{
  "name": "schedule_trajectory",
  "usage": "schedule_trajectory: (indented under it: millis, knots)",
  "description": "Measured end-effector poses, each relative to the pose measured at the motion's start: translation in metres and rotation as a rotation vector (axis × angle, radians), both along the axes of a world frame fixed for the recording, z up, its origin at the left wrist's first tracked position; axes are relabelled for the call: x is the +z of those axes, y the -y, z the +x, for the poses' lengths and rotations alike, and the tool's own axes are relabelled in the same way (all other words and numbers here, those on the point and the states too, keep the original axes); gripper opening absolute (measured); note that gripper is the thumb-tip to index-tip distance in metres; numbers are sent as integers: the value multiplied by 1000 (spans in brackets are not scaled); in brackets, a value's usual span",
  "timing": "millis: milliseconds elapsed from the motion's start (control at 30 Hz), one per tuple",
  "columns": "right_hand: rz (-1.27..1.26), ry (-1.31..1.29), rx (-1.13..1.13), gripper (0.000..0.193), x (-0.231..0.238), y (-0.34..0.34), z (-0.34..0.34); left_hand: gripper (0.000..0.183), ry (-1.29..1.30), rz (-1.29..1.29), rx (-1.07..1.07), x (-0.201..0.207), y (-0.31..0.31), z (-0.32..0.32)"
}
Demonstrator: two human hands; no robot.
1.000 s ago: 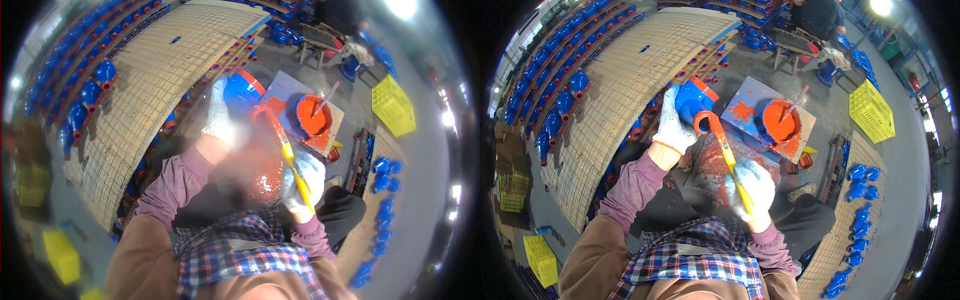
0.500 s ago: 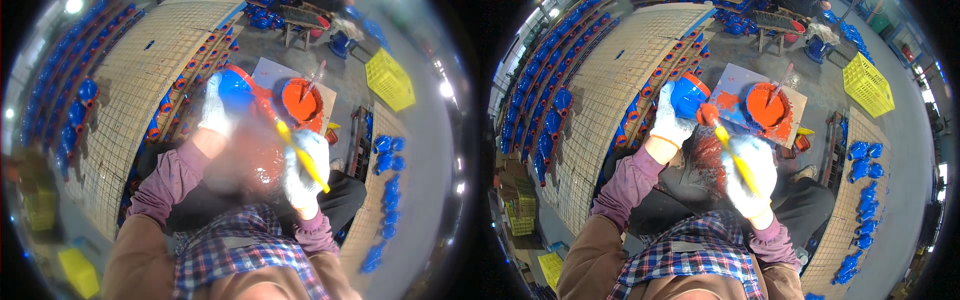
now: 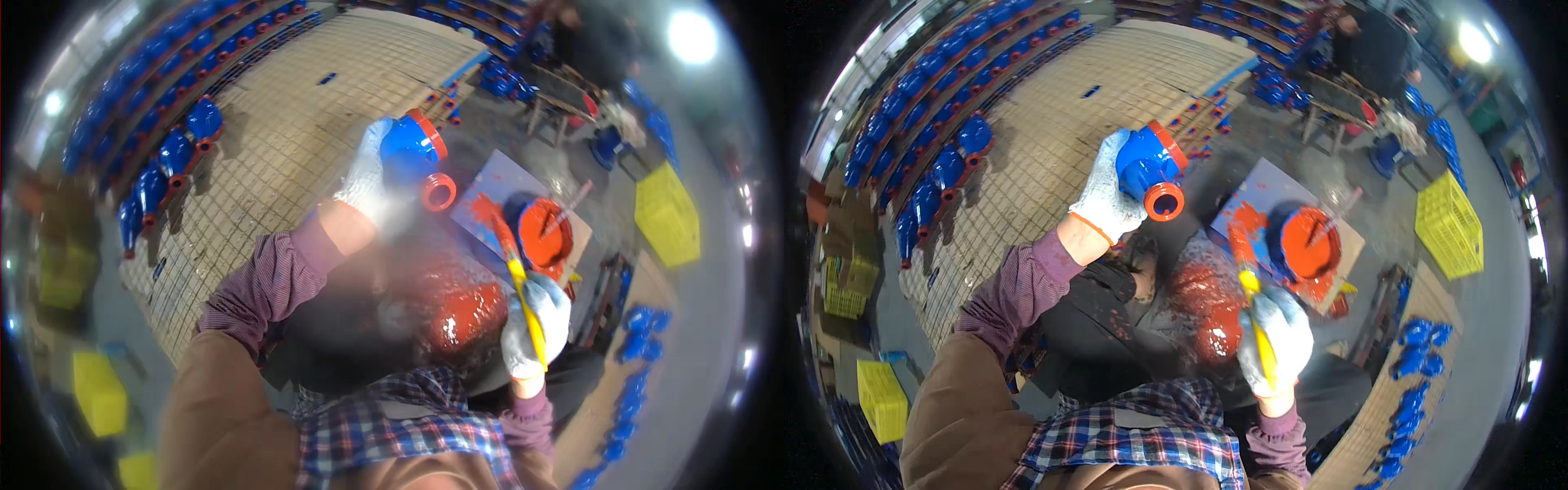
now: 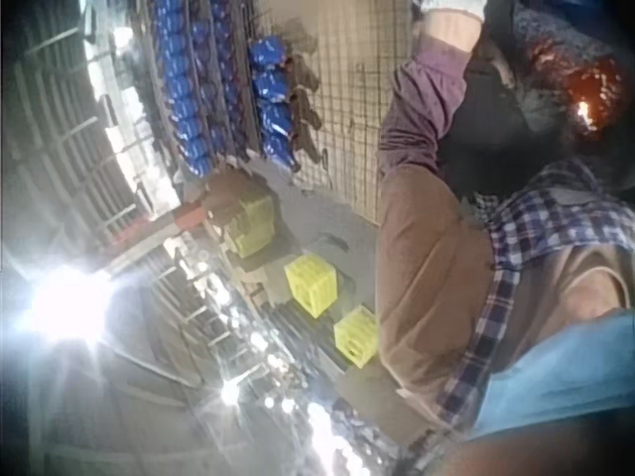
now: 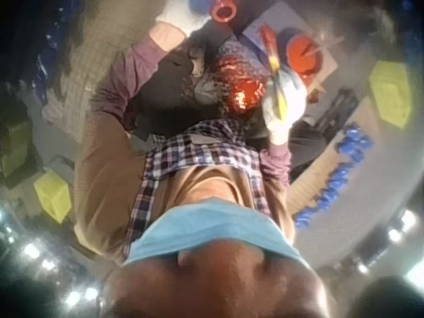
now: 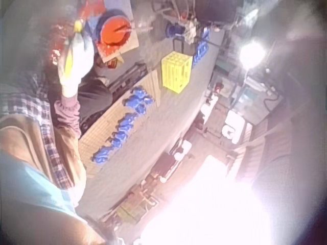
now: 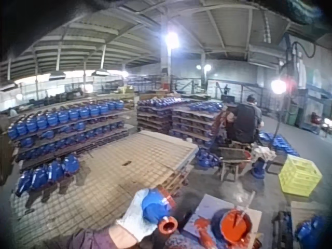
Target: Painting blue industrial parts with red paint using a brush and spray can.
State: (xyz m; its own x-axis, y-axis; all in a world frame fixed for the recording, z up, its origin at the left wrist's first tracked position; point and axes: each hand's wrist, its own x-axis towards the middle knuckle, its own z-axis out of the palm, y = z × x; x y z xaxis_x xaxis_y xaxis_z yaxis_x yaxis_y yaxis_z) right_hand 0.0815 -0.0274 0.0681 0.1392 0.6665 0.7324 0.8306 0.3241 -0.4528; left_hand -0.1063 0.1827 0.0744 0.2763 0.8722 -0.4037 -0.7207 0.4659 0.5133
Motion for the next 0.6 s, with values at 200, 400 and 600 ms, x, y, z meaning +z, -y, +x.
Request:
schedule_trajectory:
  millis: [200, 400, 600]
  knots:
    - [-112, -7, -65, 26, -10, -21, 0, 41, 38, 166, -70, 2, -53, -94]
    - [-64, 74, -36, 22, -37, -40, 14, 57, -832, 356, 140, 5, -132, -185]
    - [-48, 228, -45, 16, -45, -57, 17, 92, -1863, 258, 208, 8, -218, -253]
